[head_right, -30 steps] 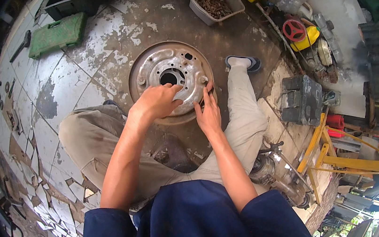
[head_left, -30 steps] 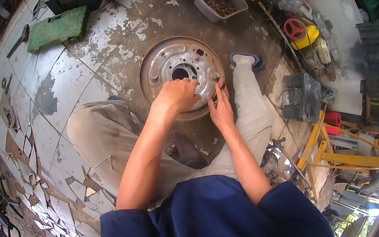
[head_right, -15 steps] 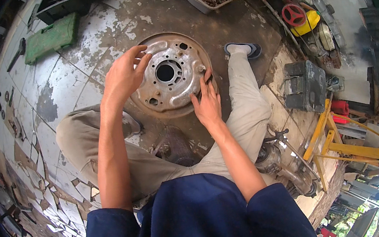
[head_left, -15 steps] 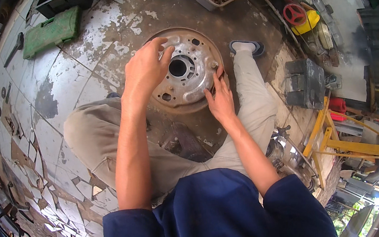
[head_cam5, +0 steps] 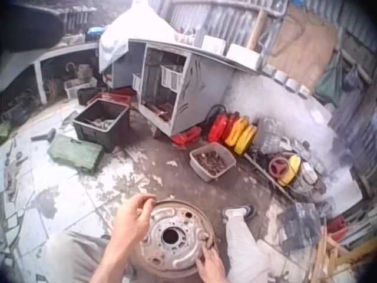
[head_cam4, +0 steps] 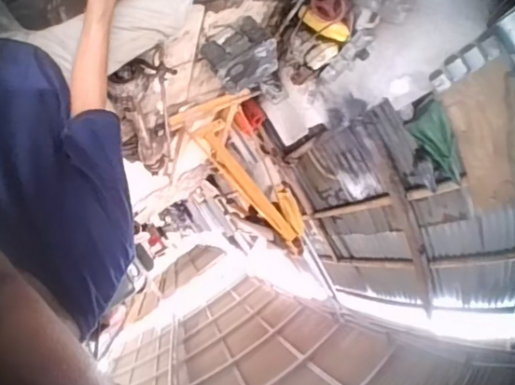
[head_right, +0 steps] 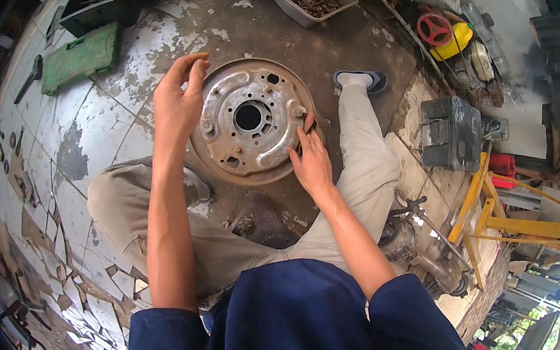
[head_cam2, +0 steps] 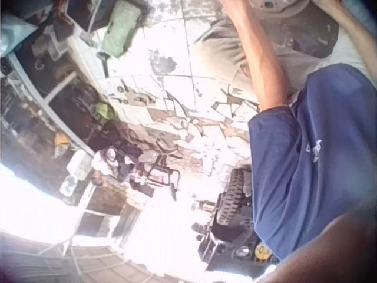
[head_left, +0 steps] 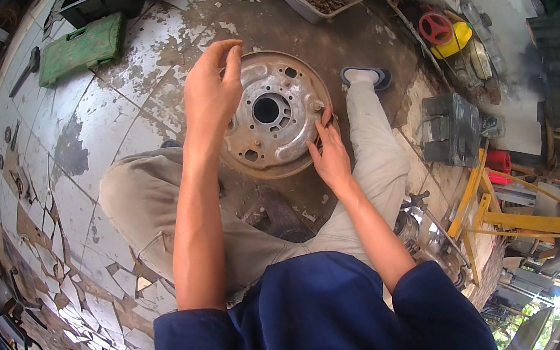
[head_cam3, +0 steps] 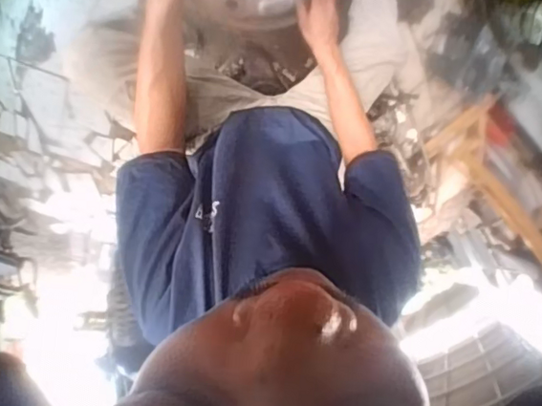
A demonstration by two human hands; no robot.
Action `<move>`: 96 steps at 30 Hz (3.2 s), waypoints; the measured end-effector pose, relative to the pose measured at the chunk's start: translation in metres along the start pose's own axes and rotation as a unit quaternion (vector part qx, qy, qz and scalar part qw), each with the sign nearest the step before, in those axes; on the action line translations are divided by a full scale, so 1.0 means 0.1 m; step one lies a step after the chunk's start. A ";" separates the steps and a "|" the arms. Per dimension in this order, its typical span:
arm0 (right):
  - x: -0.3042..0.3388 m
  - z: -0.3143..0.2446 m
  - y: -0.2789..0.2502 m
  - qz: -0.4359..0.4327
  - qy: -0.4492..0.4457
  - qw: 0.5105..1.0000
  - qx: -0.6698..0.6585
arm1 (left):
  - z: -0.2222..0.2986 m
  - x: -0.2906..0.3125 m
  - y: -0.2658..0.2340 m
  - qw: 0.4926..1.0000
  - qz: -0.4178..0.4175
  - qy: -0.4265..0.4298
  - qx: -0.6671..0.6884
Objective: The person sits on the floor and scrubs the surface of a brake drum with a small abrasive tool. The person rotates the drum to access different areas and continues scrubbing the inner and outer surfaces.
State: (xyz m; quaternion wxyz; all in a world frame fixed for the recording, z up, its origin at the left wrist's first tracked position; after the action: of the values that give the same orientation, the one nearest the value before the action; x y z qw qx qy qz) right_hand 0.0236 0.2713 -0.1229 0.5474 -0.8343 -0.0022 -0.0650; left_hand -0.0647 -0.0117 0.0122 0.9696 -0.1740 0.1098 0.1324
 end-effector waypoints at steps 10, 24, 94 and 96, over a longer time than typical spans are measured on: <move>-0.08 0.09 -0.10 0.053 -0.030 0.996 -0.067 | -0.26 0.19 0.44 0.966 -0.185 0.071 -0.165; 0.03 0.18 -0.10 0.135 -0.033 0.990 -0.025 | -0.80 0.98 1.02 0.856 -0.366 0.155 -0.331; 0.33 -0.78 0.46 0.008 -0.282 0.958 0.046 | -2.14 1.70 0.64 0.883 0.179 -0.339 0.271; 0.22 -0.75 0.43 0.027 -0.255 0.966 0.037 | -2.13 1.68 0.64 0.885 0.160 -0.323 0.295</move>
State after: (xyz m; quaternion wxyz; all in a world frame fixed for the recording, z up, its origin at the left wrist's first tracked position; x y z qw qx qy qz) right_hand 0.0410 0.1839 -0.1299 0.5611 -0.8021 -0.1217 0.1644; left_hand 0.0385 0.0048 -0.2462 0.9234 0.1929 -0.1492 0.2963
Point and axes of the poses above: each hand's wrist, its own x-axis away from the middle knuckle, its own y-axis out of the palm, z = x × y, the point moved 9 cm from there along -x, towards the middle knuckle, and after that the axes turned 10 degrees about y, right-handed, at the moved point
